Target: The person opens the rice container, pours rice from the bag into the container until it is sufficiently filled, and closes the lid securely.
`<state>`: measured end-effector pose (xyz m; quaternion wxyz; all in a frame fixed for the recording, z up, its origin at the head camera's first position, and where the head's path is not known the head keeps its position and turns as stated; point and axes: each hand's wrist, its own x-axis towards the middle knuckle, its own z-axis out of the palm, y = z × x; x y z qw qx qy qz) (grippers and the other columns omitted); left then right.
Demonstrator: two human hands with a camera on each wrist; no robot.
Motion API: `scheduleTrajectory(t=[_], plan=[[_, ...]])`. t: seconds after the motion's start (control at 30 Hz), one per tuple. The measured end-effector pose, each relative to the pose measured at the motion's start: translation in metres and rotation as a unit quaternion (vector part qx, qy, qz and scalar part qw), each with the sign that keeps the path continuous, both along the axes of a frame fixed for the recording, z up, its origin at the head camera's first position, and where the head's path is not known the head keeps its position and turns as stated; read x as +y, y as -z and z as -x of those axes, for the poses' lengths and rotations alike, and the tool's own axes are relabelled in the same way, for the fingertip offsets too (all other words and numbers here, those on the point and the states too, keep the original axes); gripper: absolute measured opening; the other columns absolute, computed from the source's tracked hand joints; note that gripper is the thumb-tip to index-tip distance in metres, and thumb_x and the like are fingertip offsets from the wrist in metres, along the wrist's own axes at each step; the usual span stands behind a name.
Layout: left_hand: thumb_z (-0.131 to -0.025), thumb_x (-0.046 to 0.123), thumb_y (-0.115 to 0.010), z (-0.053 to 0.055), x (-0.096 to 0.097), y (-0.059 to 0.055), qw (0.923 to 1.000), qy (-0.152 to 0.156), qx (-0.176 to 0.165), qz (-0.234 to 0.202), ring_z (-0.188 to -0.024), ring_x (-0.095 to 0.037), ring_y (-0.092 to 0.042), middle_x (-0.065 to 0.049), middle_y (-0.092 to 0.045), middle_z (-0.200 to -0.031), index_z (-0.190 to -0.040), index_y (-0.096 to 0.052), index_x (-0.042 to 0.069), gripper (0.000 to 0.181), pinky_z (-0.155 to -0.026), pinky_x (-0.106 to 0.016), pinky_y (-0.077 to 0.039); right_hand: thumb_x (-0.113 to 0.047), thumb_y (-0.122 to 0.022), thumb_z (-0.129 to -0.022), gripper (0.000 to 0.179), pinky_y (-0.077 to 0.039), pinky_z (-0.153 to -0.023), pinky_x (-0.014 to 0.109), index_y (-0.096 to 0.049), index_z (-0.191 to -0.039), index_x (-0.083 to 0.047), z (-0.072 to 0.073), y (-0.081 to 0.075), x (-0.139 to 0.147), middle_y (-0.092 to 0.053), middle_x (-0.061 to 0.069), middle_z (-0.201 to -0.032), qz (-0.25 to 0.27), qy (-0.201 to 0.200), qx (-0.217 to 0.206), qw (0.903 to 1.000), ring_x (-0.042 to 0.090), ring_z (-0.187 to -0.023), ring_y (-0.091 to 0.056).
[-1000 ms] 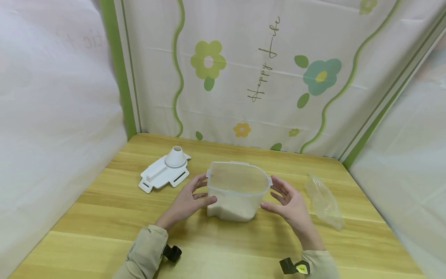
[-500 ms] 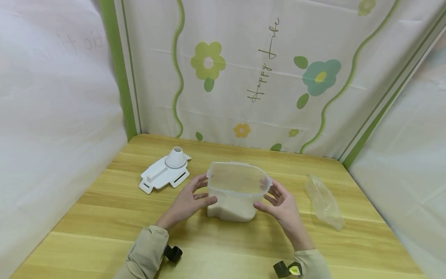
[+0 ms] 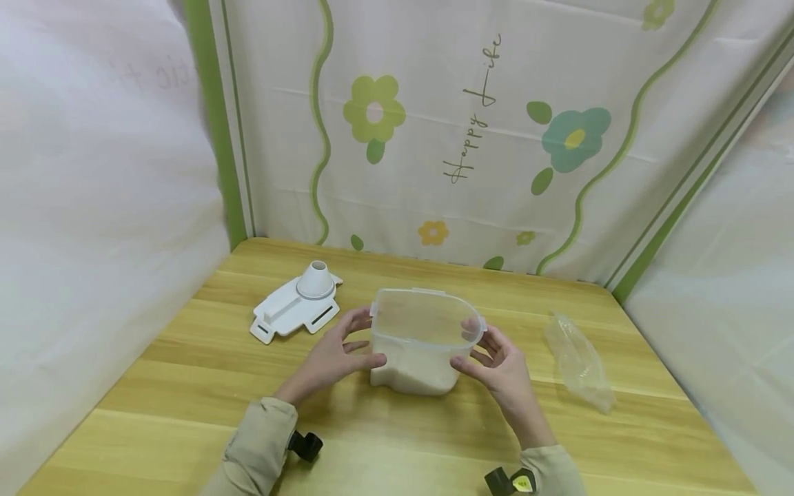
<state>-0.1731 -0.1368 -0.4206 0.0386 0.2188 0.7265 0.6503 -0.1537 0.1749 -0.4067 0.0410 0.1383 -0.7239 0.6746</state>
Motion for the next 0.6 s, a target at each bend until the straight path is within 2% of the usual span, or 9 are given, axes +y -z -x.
scheduleTrajectory(t=[0.17, 0.23, 0.37, 0.47, 0.6], plan=[[-0.081, 0.015, -0.083, 0.002, -0.018, -0.017, 0.9991, 0.008, 0.043, 0.003, -0.137, -0.031, -0.036, -0.011, -0.039, -0.149, -0.152, -0.031, 0.012, 0.088, -0.107, -0.046, -0.040, 0.003, -0.083, -0.076, 0.071, -0.045, -0.102, 0.033, -0.050, -0.139, 0.000, 0.000, 0.000, 0.000, -0.054, 0.013, -0.137, -0.002, 0.005, 0.003, 1.0000, 0.030, -0.128, -0.047], [-0.085, 0.015, -0.080, 0.005, -0.028, -0.025, 0.9981, -0.011, 0.061, 0.001, -0.136, -0.027, -0.037, -0.012, -0.041, -0.148, -0.150, -0.033, 0.010, 0.081, -0.106, -0.045, -0.041, 0.004, -0.083, -0.075, 0.071, -0.045, -0.102, 0.034, -0.050, -0.138, 0.000, 0.000, 0.000, 0.000, -0.054, 0.013, -0.137, -0.001, 0.006, 0.006, 1.0000, 0.030, -0.128, -0.048], [-0.090, 0.025, -0.075, 0.012, -0.050, -0.040, 0.9921, -0.101, 0.067, 0.035, -0.130, -0.023, -0.045, -0.010, -0.047, -0.143, -0.147, -0.041, 0.009, 0.068, -0.104, -0.044, -0.043, 0.004, -0.082, -0.076, 0.071, -0.045, -0.102, 0.035, -0.051, -0.138, 0.000, 0.000, 0.001, 0.000, -0.054, 0.013, -0.137, 0.000, 0.004, 0.010, 0.9999, 0.030, -0.128, -0.048], [-0.090, 0.036, -0.073, 0.019, -0.065, -0.049, 0.9788, -0.174, 0.063, 0.087, -0.126, -0.026, -0.049, -0.012, -0.051, -0.140, -0.143, -0.046, 0.007, 0.066, -0.101, -0.043, -0.046, 0.004, -0.082, -0.076, 0.071, -0.045, -0.102, 0.035, -0.050, -0.139, 0.000, 0.000, 0.002, 0.000, -0.053, 0.013, -0.138, 0.001, 0.000, 0.012, 0.9999, 0.031, -0.128, -0.047], [-0.092, 0.034, -0.072, 0.027, -0.082, -0.057, 0.9584, -0.232, 0.082, 0.145, -0.127, -0.032, -0.047, -0.019, -0.053, -0.137, -0.139, -0.048, 0.001, 0.062, -0.101, -0.047, -0.046, 0.005, -0.081, -0.077, 0.070, -0.045, -0.102, 0.034, -0.049, -0.139, 0.000, 0.000, 0.003, 0.001, -0.050, 0.020, -0.140, 0.005, -0.004, 0.014, 0.9999, 0.032, -0.128, -0.047]])
